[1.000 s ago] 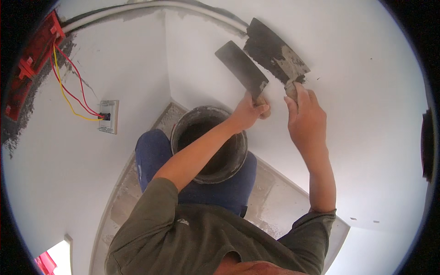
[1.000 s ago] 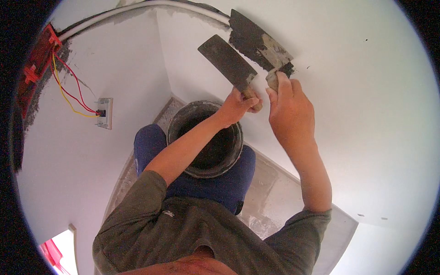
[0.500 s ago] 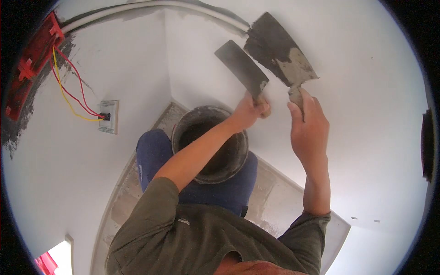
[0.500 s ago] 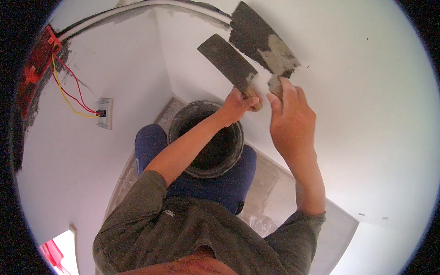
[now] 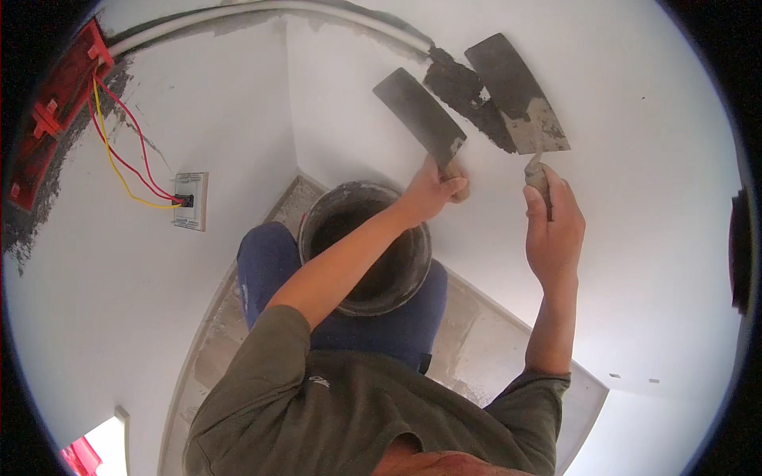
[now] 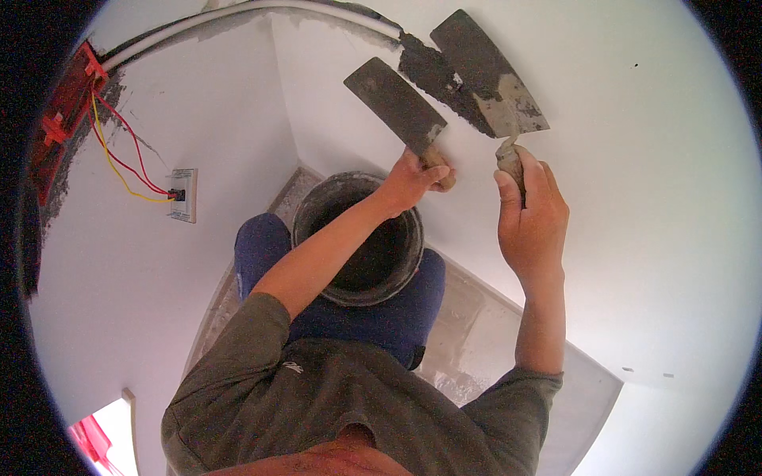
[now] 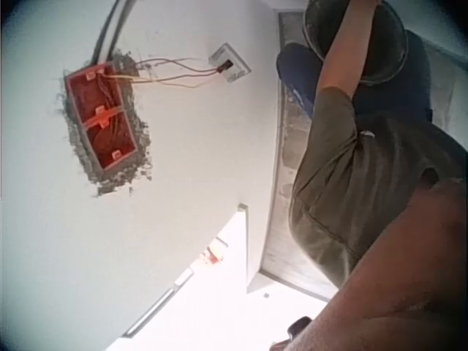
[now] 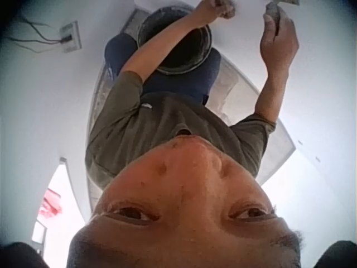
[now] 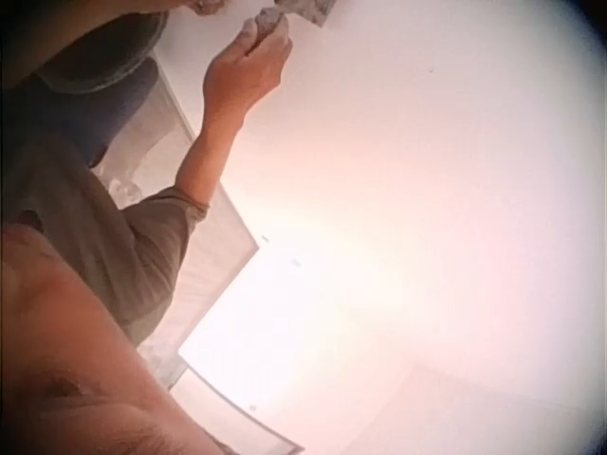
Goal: Apply plaster or filler to wall channels and holes using trowels to smooth the surface.
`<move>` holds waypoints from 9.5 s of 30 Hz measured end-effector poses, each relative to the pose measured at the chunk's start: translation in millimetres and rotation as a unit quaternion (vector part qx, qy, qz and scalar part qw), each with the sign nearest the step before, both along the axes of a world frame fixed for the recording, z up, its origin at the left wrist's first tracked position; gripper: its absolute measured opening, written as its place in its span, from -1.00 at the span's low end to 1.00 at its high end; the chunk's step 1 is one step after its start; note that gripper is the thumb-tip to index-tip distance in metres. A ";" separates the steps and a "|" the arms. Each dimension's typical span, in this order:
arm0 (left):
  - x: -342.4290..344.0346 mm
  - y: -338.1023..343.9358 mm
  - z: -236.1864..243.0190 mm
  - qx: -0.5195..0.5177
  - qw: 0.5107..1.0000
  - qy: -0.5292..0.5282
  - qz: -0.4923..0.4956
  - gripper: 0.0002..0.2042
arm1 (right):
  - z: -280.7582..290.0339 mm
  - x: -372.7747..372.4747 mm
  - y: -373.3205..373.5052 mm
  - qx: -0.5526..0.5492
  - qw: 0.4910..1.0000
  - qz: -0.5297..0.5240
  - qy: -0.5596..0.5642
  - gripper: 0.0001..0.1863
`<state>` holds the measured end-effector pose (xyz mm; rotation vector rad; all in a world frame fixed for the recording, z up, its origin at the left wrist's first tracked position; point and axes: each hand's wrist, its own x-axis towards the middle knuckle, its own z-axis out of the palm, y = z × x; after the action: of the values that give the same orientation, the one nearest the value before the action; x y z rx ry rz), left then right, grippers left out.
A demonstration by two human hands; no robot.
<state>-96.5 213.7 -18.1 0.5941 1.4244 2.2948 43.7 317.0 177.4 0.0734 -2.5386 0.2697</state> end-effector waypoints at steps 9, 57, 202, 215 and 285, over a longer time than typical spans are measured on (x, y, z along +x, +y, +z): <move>2.6 -0.2 5.7 0.063 0.998 -0.022 -0.014 -0.46 | -21.6 -19.1 -14.2 0.036 0.999 0.018 -0.015 -0.65; -5.6 -32.7 -0.7 -0.107 0.992 0.071 -0.015 -0.70 | -107.3 -3.7 -12.2 -0.379 0.923 0.060 -0.027 -0.69; 82.0 -185.3 -44.3 -0.145 0.965 -0.081 -0.204 -0.57 | -178.8 7.5 -83.1 -0.649 0.748 0.079 0.114 -0.54; 91.2 -217.8 -47.0 -0.154 0.967 -0.139 -0.145 -0.59 | -189.3 -40.7 -138.9 -0.728 0.668 0.140 0.063 -0.58; 92.3 -184.5 -52.3 -0.092 0.967 -0.109 -0.211 -0.64 | 56.0 13.2 65.2 0.319 0.937 -0.109 -0.093 -0.68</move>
<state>-4.2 29.2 -70.4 0.5121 1.2486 1.8123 56.8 382.1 233.4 0.0138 -2.6864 -0.6710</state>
